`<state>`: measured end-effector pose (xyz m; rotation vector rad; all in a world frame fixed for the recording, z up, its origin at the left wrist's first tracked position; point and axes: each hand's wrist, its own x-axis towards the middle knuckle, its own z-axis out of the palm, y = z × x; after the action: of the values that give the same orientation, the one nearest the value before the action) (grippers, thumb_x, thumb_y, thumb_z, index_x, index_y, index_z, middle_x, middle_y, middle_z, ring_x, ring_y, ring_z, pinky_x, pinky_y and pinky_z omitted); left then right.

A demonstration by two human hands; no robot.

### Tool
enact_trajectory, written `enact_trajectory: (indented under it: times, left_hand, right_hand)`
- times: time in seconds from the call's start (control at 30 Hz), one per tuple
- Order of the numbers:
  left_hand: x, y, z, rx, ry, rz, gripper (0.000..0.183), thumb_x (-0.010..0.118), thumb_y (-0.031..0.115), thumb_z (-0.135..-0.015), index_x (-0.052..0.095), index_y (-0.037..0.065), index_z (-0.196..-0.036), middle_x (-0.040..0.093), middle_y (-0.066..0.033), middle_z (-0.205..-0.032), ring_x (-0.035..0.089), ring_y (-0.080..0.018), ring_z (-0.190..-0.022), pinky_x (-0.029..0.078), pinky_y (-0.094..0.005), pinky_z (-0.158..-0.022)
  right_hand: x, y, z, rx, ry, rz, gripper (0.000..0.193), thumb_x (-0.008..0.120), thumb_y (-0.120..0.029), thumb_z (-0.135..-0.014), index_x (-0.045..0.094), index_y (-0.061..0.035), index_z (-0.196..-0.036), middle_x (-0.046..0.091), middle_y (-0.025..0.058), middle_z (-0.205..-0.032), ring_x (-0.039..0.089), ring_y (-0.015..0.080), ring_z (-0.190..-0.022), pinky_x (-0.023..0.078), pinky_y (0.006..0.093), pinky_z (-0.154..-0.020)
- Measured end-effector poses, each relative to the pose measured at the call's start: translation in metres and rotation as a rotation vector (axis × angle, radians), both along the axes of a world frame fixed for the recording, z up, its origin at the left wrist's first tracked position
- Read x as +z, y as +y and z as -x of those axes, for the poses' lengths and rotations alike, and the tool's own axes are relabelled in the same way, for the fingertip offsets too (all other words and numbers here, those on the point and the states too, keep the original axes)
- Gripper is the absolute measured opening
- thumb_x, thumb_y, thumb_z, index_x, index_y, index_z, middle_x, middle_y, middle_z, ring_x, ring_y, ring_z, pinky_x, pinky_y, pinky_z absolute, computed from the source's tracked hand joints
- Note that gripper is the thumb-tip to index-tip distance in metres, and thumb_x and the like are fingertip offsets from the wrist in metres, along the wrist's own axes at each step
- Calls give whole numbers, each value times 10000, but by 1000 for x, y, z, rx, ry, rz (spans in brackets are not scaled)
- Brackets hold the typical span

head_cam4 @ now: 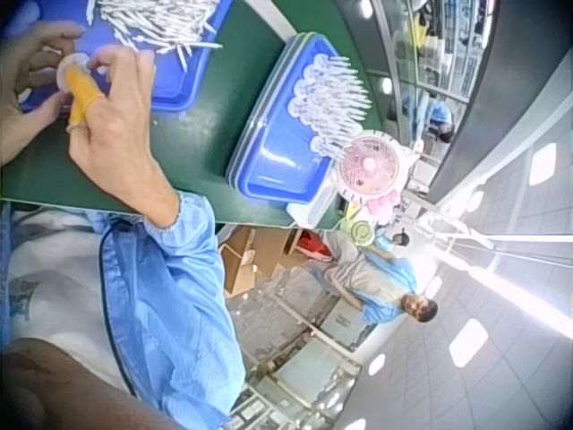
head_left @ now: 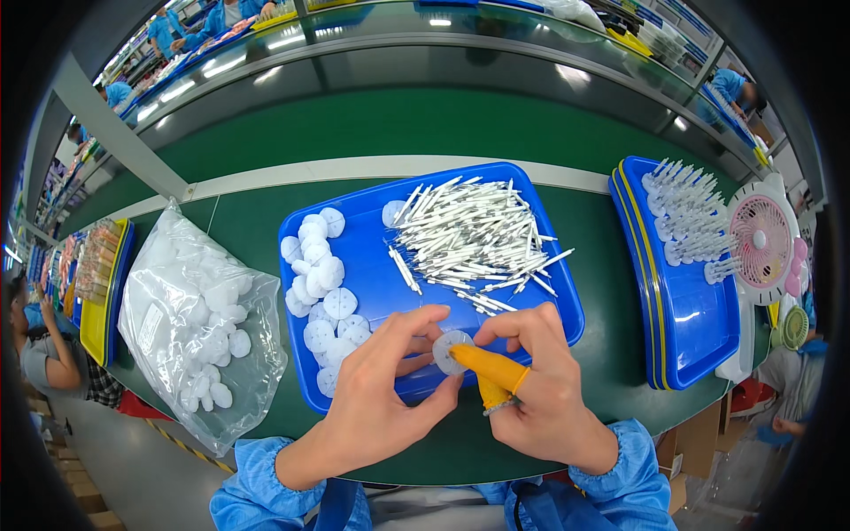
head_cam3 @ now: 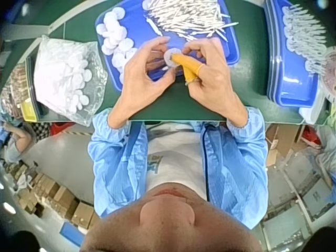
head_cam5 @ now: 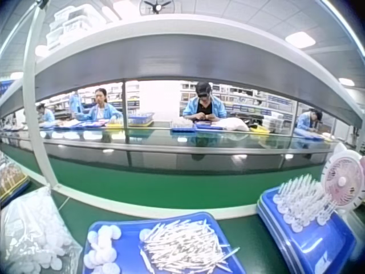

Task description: The person inserts white plastic sticks into the holes of white circular discs at a factory assembly station. They pick up a disc and a stick, align them, and press the stick into the disc, then place the assembled unit into a blue tray. The process is repeated continuously with components from a central tray.

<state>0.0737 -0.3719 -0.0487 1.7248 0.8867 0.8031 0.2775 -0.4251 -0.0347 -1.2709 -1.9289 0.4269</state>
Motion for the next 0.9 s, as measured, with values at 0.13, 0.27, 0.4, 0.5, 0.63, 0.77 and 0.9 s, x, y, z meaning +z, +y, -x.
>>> enact_trajectory:
  times: [0.13, 0.27, 0.4, 0.5, 0.63, 0.77, 0.9]
  left_hand:
    - [5, 0, 1, -5, 24, 22, 660, 809, -63, -835, 556, 12, -1440, 673, -122, -1193, 734, -237, -1153, 642, -399, -973]
    - [1, 0, 1, 5, -1, 21, 640, 821, -6, -842, 569, 51, -1428, 658, -152, -1184, 744, -274, -1063, 660, -404, -921]
    - [3, -2, -1, -5, 24, 1, 639, 817, -10, -841, 569, 50, -1427, 658, -151, -1189, 744, -278, -1061, 661, -406, -919]
    - [1, -2, 0, 3, 23, 4, 638, 814, -13, -841, 568, 49, -1426, 658, -154, -1190, 744, -281, -1060, 661, -406, -918]
    - [6, 0, 1, -3, 44, 38, 660, 803, -59, -824, 565, 11, -1435, 670, -127, -1212, 737, -235, -1148, 642, -387, -970]
    - [7, 1, 1, 2, 57, -6, 659, 807, -61, -831, 561, 11, -1438, 669, -127, -1205, 740, -235, -1145, 646, -384, -961]
    - [5, 0, 1, -4, 47, -10, 652, 807, -62, -838, 558, 12, -1436, 667, -127, -1203, 739, -236, -1146, 647, -386, -959]
  right_hand:
    - [0, -2, 0, -31, 16, -1, 509, 684, 84, -585, 803, 34, -1077, 618, 116, -1160, 504, 310, -941, 458, 395, -752]
    - [-2, -3, 2, 5, 28, -1, 483, 689, 81, -583, 798, 46, -1053, 614, 124, -1168, 509, 317, -945, 441, 406, -765]
    - [-6, -2, 5, 7, 2, -16, 433, 687, 77, -576, 792, 57, -996, 611, 133, -1166, 520, 325, -969, 420, 432, -796]
    - [-5, -1, 6, -36, 14, 1, 372, 684, 79, -566, 783, 62, -925, 610, 143, -1161, 526, 328, -988, 403, 448, -803]
    - [-4, -6, 4, 26, 46, 28, 332, 678, 81, -559, 779, 56, -874, 611, 155, -1162, 525, 331, -994, 406, 447, -788]
    - [-7, -4, 3, 11, 34, -2, 314, 688, 75, -544, 765, 57, -848, 618, 160, -1160, 525, 333, -980, 418, 438, -785]
    - [-1, -2, 0, -26, -24, -44, 261, 692, 82, -540, 733, 64, -797, 626, 156, -1152, 528, 331, -952, 443, 419, -771]
